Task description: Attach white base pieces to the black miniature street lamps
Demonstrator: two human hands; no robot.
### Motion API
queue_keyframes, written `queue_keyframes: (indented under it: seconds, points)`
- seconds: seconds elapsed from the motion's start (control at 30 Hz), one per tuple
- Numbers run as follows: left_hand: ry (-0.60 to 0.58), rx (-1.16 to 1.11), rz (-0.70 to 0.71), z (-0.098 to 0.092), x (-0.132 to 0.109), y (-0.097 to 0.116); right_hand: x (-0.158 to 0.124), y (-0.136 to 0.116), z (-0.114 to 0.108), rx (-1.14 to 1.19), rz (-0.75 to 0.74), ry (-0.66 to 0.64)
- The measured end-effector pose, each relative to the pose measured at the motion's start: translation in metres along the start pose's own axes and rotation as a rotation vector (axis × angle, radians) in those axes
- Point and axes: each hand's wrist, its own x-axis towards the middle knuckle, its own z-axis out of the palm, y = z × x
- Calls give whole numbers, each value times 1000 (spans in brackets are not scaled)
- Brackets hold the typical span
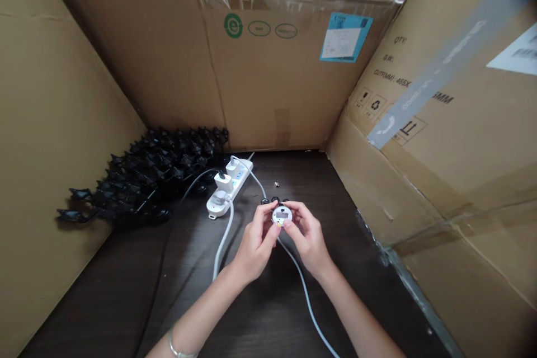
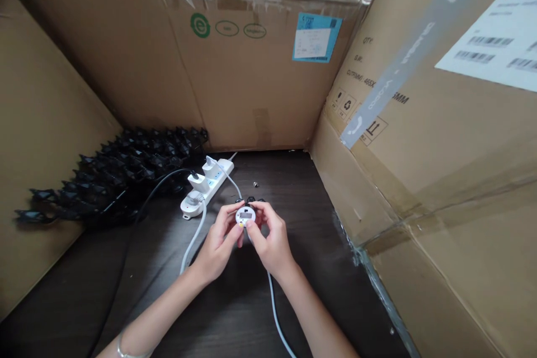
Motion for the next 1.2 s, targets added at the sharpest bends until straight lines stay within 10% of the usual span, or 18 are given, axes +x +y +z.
queue_keyframes:
  seconds: [1.2]
  points:
    - [145, 181, 274, -2, -9, -2, -12, -10, 4, -86, -147, 6]
